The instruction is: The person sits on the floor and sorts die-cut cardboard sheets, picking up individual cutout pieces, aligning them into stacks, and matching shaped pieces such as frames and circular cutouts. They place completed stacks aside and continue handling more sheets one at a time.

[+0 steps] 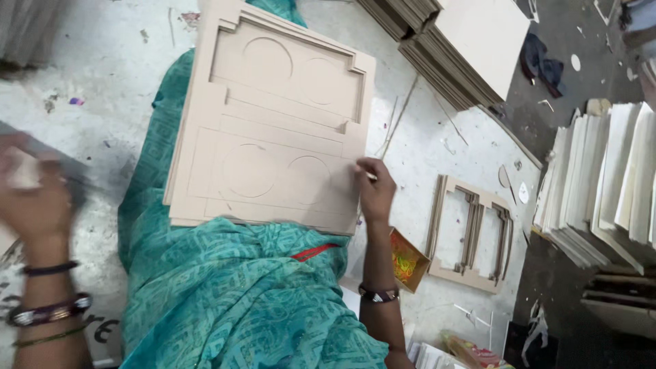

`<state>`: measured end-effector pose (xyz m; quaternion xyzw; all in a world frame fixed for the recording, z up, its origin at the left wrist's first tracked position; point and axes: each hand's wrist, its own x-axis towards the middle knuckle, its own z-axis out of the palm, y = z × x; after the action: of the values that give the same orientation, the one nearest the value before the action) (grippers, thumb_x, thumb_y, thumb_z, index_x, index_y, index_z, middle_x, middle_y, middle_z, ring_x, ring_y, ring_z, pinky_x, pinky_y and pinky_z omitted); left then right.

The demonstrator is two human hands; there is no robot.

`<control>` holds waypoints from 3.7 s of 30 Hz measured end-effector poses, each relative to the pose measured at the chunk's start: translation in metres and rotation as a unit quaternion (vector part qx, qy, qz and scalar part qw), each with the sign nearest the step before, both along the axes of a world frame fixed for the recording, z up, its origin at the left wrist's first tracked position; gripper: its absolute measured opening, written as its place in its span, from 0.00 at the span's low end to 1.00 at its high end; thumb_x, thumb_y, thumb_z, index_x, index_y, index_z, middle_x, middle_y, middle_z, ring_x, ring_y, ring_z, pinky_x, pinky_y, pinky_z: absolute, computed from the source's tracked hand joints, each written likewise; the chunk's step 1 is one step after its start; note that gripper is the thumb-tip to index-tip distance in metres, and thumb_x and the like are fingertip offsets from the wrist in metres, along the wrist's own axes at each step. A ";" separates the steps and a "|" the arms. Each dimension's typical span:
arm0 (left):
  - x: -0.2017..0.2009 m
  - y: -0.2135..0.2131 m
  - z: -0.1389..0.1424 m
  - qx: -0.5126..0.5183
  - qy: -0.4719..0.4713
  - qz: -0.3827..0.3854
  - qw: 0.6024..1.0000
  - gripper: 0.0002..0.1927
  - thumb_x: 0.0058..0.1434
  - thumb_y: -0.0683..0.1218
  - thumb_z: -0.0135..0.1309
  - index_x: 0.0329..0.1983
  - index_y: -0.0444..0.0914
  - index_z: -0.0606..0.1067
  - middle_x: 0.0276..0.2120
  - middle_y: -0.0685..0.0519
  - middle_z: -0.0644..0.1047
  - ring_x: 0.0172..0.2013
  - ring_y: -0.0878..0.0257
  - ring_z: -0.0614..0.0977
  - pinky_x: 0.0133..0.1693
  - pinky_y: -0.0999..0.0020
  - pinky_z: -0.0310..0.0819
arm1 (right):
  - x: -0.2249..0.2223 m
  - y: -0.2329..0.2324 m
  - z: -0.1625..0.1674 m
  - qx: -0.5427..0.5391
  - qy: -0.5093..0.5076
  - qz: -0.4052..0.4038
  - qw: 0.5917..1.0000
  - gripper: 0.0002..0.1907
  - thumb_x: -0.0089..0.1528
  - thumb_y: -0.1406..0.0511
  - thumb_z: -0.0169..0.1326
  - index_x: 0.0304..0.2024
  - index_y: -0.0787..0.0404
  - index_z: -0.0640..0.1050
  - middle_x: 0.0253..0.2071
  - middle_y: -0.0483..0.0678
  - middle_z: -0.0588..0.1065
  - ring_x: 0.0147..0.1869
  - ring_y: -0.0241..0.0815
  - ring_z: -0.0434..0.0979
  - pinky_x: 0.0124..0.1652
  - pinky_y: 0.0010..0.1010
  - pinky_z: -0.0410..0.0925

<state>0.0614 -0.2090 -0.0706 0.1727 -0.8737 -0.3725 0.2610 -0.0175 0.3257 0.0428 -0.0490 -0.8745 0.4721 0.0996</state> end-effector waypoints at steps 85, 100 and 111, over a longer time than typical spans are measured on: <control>-0.034 0.062 0.257 0.281 -0.011 -0.578 0.766 0.12 0.46 0.37 0.66 0.33 0.27 0.80 0.38 0.40 0.82 0.36 0.57 0.83 0.39 0.67 0.77 | -0.049 -0.159 0.135 -0.583 -0.056 0.436 0.683 0.25 0.57 0.53 0.72 0.31 0.60 0.72 0.28 0.45 0.70 0.31 0.36 0.69 0.31 0.27 0.63; -0.079 0.047 0.189 0.512 -0.016 -0.379 0.771 0.20 0.51 0.34 0.61 0.48 0.25 0.77 0.39 0.45 0.82 0.40 0.57 0.83 0.44 0.64 0.77 | -0.040 -0.143 0.113 -0.497 0.036 0.261 0.827 0.25 0.54 0.66 0.71 0.50 0.66 0.76 0.43 0.44 0.77 0.47 0.34 0.78 0.46 0.27 0.74; -0.100 0.045 0.181 0.449 -0.084 -0.595 0.662 0.25 0.43 0.38 0.68 0.47 0.25 0.80 0.40 0.40 0.84 0.39 0.53 0.85 0.44 0.60 0.79 | -0.046 -0.139 0.074 -0.604 -0.071 0.448 0.655 0.29 0.48 0.60 0.77 0.44 0.67 0.79 0.39 0.51 0.79 0.47 0.44 0.79 0.50 0.35 0.71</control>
<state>-0.0388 -0.1643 0.1100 -0.2568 -0.5352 -0.7796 -0.1995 -0.0630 0.1871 0.1171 0.2663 -0.3171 0.8786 -0.2377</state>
